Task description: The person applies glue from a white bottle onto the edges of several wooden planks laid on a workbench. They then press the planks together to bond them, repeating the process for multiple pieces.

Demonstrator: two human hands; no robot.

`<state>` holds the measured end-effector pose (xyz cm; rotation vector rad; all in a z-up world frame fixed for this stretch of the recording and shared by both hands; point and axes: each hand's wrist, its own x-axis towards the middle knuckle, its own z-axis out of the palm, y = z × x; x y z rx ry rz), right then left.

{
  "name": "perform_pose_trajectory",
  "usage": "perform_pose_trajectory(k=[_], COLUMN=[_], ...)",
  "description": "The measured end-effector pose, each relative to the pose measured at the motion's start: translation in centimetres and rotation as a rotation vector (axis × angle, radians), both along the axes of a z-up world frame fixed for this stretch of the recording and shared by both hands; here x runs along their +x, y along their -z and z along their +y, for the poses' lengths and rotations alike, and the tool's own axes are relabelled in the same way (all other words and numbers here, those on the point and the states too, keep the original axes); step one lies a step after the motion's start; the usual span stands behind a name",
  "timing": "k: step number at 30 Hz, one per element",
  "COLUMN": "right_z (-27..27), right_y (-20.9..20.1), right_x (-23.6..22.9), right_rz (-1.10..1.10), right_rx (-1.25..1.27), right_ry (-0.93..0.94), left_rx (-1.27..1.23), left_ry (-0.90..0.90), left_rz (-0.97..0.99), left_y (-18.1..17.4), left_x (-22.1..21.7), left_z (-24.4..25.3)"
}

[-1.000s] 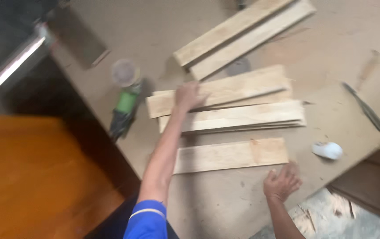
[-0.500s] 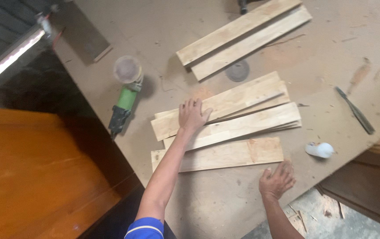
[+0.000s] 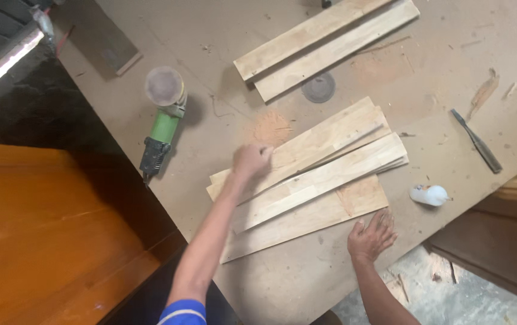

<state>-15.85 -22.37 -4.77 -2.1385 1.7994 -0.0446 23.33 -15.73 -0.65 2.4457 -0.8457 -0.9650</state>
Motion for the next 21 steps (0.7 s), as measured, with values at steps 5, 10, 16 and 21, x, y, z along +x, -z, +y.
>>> perform_pose_trajectory(k=[5,10,16,21], right_z=[0.1,-0.2,-1.0,-1.0], right_y=[-0.7,0.0,-0.8,-0.5], right_x=[0.3,-0.2,0.0,-0.3], right_rz=[0.011,0.037,0.032,0.035], right_rx=[0.012,0.012,0.025,-0.004], right_ry=[-0.004,0.007,-0.005,-0.032], left_rx=[-0.035,-0.048,-0.203,-0.199], left_ry=[0.241,0.422,0.507,0.568], left_rz=[-0.160,-0.375,-0.585,-0.781], left_y=[-4.7,-2.9,6.0,10.8], left_x=[3.9,3.3,5.1,6.9], left_z=[-3.8,-7.7,-6.3,-3.2])
